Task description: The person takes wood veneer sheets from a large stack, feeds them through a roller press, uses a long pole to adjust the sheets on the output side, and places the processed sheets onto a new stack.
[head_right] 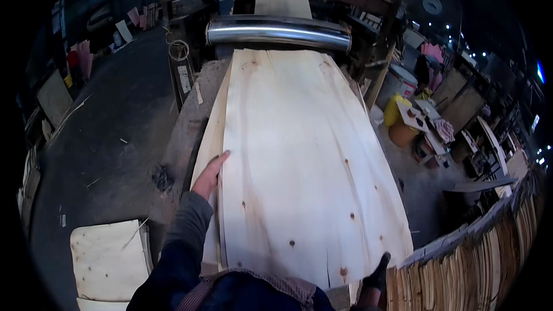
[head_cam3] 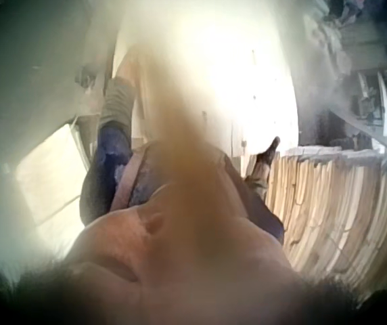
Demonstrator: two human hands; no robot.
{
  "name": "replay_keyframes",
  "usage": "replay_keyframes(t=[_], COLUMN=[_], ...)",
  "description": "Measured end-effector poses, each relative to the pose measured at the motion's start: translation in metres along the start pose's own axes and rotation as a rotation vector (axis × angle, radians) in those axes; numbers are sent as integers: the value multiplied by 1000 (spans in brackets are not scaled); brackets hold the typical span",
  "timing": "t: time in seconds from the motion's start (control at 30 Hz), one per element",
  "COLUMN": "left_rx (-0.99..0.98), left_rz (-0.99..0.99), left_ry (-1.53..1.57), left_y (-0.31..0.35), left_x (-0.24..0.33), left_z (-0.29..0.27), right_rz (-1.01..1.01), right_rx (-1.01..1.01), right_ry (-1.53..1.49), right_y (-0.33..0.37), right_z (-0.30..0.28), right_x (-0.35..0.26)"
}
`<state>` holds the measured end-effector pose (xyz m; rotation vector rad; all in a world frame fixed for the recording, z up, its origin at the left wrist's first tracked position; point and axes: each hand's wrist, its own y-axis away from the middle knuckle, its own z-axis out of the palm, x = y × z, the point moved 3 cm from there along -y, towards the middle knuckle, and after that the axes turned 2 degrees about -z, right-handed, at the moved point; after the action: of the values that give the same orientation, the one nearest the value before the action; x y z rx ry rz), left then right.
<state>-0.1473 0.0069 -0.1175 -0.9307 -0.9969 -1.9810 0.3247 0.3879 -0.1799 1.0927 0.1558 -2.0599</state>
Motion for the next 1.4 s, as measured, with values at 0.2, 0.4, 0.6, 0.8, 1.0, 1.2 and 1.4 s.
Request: replay_keyframes(t=[0.2, 0.4, 0.6, 0.8, 1.0, 1.2, 1.4], left_rx=[-55, 92, 258, 390, 702, 435, 340], left_rz=[80, 105, 129, 289, 580, 436, 485], left_ry=[29, -41, -146, -584, -1229, -1302, -1039], left_y=[47, 77, 45, 0, 60, 158, 170], left_x=[-22, -25, -11, 21, 14, -18, -9], left_z=[-10, -9, -42, -62, -49, -37, -37], right_rz=[0, 20, -180, 25, 374, 630, 415], right_rx=[-68, 68, 103, 187, 209, -192, -364], right_ry=[-67, -107, 36, -24, 232, 341, 396], right_y=[14, 7, 52, 28, 41, 87, 86], right_z=[5, -14, 64, 67, 44, 76, 114], right_x=[-5, -2, -22, 29, 16, 14, 50])
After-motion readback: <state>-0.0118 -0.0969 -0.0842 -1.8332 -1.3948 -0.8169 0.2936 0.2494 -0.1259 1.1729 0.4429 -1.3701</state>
